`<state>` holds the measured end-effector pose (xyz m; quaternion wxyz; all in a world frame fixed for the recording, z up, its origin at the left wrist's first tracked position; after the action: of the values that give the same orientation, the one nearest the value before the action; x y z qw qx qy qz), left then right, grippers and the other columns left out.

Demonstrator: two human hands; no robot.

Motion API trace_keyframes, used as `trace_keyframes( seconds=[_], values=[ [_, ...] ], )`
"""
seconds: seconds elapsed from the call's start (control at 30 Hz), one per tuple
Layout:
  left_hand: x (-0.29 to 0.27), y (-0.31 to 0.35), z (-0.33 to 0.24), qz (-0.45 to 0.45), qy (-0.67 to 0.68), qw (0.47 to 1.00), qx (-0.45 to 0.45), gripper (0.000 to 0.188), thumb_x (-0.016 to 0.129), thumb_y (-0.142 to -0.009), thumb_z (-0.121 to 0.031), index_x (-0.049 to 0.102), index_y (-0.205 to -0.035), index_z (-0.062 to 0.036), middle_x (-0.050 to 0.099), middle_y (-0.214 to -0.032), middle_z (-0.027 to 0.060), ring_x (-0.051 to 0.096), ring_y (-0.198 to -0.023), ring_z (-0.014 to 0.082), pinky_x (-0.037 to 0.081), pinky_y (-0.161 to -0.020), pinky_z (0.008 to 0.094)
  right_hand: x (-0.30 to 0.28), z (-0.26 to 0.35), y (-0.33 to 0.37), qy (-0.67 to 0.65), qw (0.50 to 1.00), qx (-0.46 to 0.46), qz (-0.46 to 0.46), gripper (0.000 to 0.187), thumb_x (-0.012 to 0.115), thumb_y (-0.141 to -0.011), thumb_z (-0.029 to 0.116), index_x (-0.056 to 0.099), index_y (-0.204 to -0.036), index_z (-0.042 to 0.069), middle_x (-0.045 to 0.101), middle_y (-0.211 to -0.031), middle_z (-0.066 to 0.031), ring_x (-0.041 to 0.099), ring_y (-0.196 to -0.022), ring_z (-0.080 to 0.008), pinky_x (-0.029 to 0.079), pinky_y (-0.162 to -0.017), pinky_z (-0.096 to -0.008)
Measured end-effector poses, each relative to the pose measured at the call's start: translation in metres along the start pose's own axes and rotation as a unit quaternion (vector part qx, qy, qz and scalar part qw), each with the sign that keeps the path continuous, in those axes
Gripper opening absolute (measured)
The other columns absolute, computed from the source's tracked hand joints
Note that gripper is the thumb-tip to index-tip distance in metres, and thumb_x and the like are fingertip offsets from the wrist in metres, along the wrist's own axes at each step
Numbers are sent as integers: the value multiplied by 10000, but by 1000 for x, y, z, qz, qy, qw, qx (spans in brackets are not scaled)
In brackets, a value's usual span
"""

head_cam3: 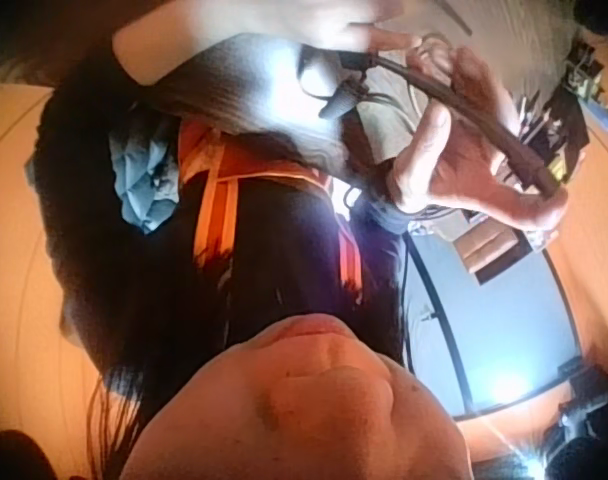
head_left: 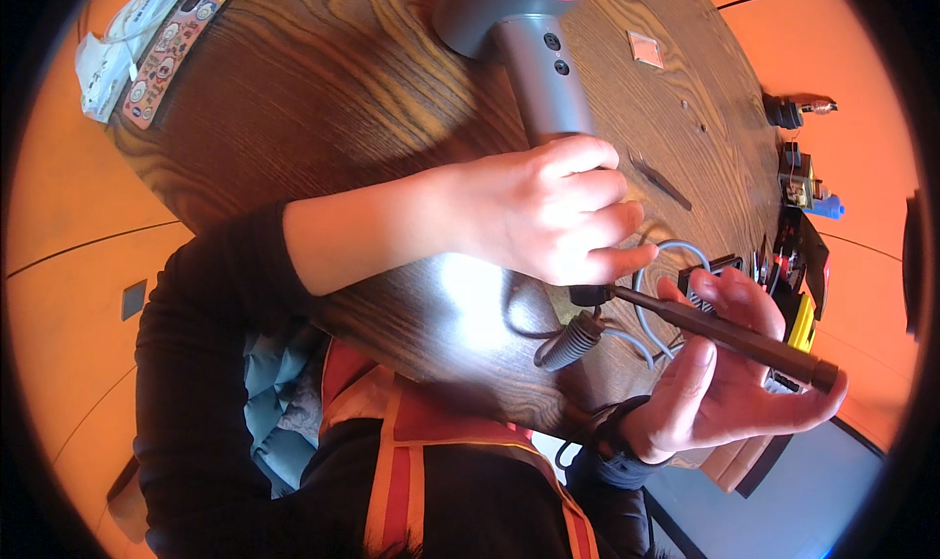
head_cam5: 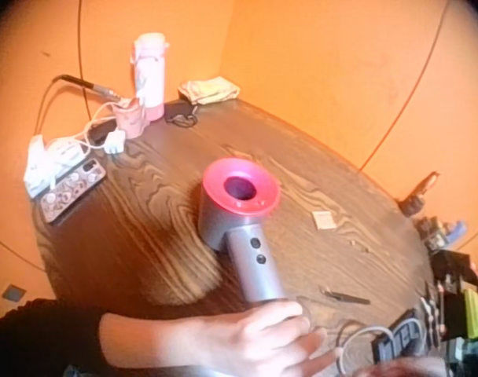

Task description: The person assembles a hair dryer by attaching the power cord, inserting screws into the body, and securing the cord with a metal clamp. The person then wraps the cord around the handle.

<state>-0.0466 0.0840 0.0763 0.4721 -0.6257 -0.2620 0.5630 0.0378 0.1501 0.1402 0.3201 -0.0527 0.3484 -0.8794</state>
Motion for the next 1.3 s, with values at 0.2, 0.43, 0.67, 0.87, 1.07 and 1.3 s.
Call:
trace_keyframes(
  seconds=[0.2,0.43,0.67,0.87,1.07,1.3],
  values=[
    [3,-1,0,23,16,1000,-5,392,599,-628,-181,657,-1009,-107,592,-922,43,530,-680,150,495,-670,314,3,4,-8,93,993,-38,69,979,674,-749,-89,29,-1357,328,587,-842,-215,589,-555,-261,515,-498,-316],
    [1,0,-1,13,14,1000,-5,382,592,-613,-192,659,-978,-106,591,-891,41,519,-678,144,498,-677,320,-4,-6,-8,44,994,-38,94,677,683,-791,51,233,-1298,53,604,-894,-211,601,-628,-267,521,-623,-376],
    [5,0,-1,44,19,999,-10,368,595,-625,-179,657,-982,-115,591,-879,35,531,-684,145,507,-694,325,-5,-16,-5,34,994,-3,106,606,689,-793,94,296,-1247,14,605,-918,-211,602,-689,-267,507,-696,-407],
    [1,-1,0,11,8,1000,-12,357,605,-616,-173,663,-963,-112,596,-873,37,543,-687,147,508,-685,320,-9,-18,-3,27,993,20,112,555,694,-795,131,350,-1204,-19,605,-939,-210,603,-741,-268,495,-759,-433],
    [2,0,0,24,22,999,-13,365,622,-607,-168,662,-965,-107,595,-878,41,543,-691,150,511,-677,329,-12,-19,-1,22,992,31,119,518,699,-797,167,404,-1161,-53,605,-959,-210,604,-794,-268,483,-821,-459],
    [-2,-2,1,-34,16,999,-19,140,651,-680,-168,633,-807,-112,556,-764,7,536,-681,146,471,-684,314,-15,-18,-1,28,993,27,114,501,705,-798,182,447,-1130,-90,604,-967,-209,610,-802,-267,493,-847,-479]
  ],
)
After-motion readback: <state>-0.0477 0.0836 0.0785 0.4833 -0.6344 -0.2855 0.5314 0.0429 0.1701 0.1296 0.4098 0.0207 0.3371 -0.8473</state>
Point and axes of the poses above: each hand's wrist, its own y-axis away from the middle knuckle, its own x-axis out of the palm, z = x × y, the point moved 9 cm from there along -y, towards the middle knuckle
